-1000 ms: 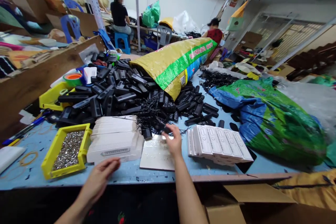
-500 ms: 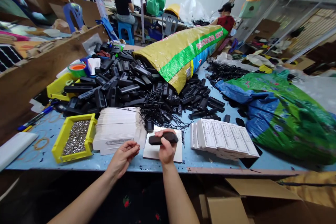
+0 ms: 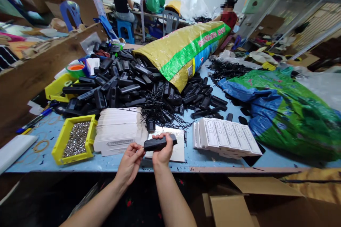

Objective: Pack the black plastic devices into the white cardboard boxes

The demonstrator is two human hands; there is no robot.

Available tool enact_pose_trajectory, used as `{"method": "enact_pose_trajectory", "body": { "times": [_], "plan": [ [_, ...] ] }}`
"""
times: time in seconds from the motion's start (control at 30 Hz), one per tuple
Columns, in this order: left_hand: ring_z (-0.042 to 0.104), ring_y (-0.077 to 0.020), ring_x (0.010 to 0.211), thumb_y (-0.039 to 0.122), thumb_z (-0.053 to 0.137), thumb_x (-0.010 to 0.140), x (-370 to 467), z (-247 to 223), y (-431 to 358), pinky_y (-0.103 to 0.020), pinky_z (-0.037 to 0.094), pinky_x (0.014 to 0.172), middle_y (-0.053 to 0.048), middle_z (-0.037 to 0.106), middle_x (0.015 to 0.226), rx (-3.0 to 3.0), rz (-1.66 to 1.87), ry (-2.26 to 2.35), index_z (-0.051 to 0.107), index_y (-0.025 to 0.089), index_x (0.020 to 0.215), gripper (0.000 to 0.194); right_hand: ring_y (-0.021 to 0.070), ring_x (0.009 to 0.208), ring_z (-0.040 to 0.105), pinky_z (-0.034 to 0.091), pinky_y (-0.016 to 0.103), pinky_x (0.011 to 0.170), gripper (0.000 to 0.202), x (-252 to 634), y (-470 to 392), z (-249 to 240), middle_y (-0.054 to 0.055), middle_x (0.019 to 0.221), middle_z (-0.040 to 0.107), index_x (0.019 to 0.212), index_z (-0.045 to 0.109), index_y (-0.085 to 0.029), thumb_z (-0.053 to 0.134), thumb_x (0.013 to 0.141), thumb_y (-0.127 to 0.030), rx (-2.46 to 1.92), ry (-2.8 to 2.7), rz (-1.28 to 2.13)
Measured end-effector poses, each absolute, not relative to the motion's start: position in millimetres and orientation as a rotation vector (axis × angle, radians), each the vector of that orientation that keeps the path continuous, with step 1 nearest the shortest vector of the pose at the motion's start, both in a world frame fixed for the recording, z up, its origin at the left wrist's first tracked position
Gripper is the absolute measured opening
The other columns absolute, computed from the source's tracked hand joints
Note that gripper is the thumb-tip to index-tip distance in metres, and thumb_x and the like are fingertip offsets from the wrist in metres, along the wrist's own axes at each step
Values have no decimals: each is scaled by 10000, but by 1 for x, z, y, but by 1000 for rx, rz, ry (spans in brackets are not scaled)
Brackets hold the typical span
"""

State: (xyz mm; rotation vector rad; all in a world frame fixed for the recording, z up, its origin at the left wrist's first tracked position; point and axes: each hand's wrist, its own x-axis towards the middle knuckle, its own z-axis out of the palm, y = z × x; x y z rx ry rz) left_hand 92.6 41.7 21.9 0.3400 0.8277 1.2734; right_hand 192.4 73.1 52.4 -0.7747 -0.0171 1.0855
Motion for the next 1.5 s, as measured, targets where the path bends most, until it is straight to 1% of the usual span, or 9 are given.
{"method": "enact_pose_trajectory", "body": {
  "times": [0.4, 0.77, 0.97, 1.1, 1.2, 1.3, 1.37, 1.43, 1.5],
  "plan": [
    [537, -79, 770, 184, 768, 651, 99, 20, 39, -184, 439, 766, 26, 561, 771, 545, 1373, 858, 478, 183, 782, 318, 83, 548, 530, 515, 292, 680, 202, 195, 70, 58, -81, 590, 490, 712, 443, -196, 590, 700, -334, -734, 206, 1161],
    [584, -216, 804, 190, 713, 659, 78, 5, 34, -360, 461, 810, -56, 622, 711, 1261, 1378, 1029, 618, 216, 607, 112, 91, 499, 520, 541, 349, 725, 203, 196, 63, 36, -78, 572, 489, 715, 434, -207, 586, 711, -341, -859, 131, 1175],
    [607, -208, 838, 201, 606, 782, 68, 2, 31, -350, 470, 831, -61, 640, 807, 1506, 1263, 1154, 632, 221, 782, 32, 95, 535, 527, 529, 328, 680, 212, 190, 57, 40, -71, 599, 499, 740, 445, -199, 591, 741, -353, -909, -40, 1093],
    [520, -278, 1103, 259, 682, 723, 25, -9, 49, -423, 382, 978, -121, 574, 1143, 1892, 1097, 1387, 577, 210, 1083, 379, 134, 581, 563, 505, 329, 656, 168, 217, 48, 37, -32, 594, 553, 667, 521, -187, 640, 706, -300, -919, -553, 829],
    [466, -327, 1153, 249, 652, 729, -17, -20, 67, -480, 331, 996, -149, 545, 1187, 2227, 858, 1559, 569, 191, 1111, 395, 156, 581, 577, 472, 292, 604, 164, 244, 52, 19, 17, 602, 609, 595, 582, -160, 722, 614, -243, -1029, -1018, 810],
    [478, -331, 1129, 218, 633, 725, -38, -17, 80, -473, 344, 962, -157, 552, 1186, 2369, 613, 1597, 572, 183, 1096, 378, 146, 525, 544, 460, 289, 576, 186, 264, 67, -2, 2, 575, 585, 692, 599, -145, 690, 672, -307, -1212, -894, 904],
    [509, -335, 1066, 189, 627, 702, -39, -2, 87, -465, 364, 919, -154, 586, 1113, 2348, 493, 1605, 594, 175, 1024, 325, 171, 638, 581, 488, 346, 679, 315, 271, 74, -10, 19, 725, 621, 898, 597, -150, 696, 679, -354, -1384, -747, 771],
    [562, -311, 934, 181, 610, 691, -34, 21, 91, -431, 396, 865, -111, 635, 926, 2223, 413, 1511, 621, 185, 870, 180, 234, 925, 581, 444, 439, 871, 535, 272, 73, -9, 92, 1030, 609, 1083, 567, -165, 756, 618, -350, -1522, -815, 507],
    [592, -278, 864, 205, 623, 689, -26, 44, 91, -383, 421, 851, -69, 649, 803, 1984, 450, 1303, 639, 210, 783, 96, 272, 1142, 471, 340, 484, 1003, 511, 264, 65, 3, 119, 1208, 525, 1105, 598, -189, 757, 634, -308, -1501, -1041, 300]
  ]
}}
